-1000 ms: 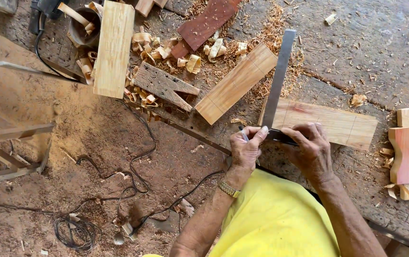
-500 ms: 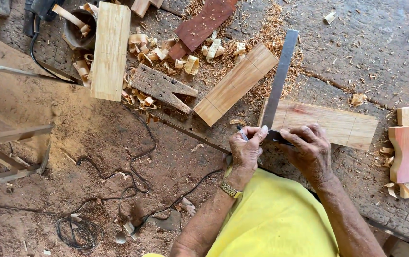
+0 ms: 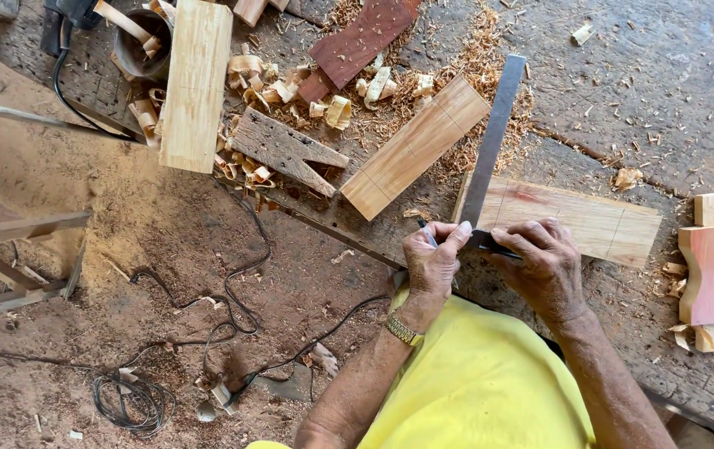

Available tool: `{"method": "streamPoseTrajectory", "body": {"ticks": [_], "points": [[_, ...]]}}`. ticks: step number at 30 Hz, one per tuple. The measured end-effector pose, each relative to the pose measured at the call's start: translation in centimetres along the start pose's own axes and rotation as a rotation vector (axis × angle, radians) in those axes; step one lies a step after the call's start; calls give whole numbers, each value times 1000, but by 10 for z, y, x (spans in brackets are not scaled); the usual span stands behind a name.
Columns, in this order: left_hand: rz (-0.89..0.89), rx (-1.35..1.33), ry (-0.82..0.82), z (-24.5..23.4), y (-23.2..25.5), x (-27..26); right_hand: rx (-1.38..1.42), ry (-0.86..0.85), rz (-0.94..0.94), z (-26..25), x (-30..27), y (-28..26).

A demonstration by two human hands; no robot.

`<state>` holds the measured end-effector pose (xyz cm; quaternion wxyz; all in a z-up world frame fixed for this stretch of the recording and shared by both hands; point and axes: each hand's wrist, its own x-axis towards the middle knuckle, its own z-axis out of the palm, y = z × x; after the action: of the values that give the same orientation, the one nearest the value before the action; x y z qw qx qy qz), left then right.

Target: The person arranges several pieces of wood on a workbench and uses a try square and a pencil to draw straight lines on them. They repeatedly measure and mark the wood pieces, adjusting the square's position to ensure accuracy.

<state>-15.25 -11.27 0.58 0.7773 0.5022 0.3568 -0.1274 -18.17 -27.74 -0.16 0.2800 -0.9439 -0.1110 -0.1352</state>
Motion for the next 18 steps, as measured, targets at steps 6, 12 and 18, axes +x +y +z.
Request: {"method": "streamPoseTrajectory", "body": {"ticks": [6, 12, 18], "points": [[-17, 25, -14, 0, 4, -1, 3, -5, 0, -2, 2, -1], [-21, 24, -44, -7, -7, 9, -5, -39, 28, -1, 0, 2], [11, 68, 9, -2, -4, 4, -132, -185, 59, 17, -13, 27]]}}
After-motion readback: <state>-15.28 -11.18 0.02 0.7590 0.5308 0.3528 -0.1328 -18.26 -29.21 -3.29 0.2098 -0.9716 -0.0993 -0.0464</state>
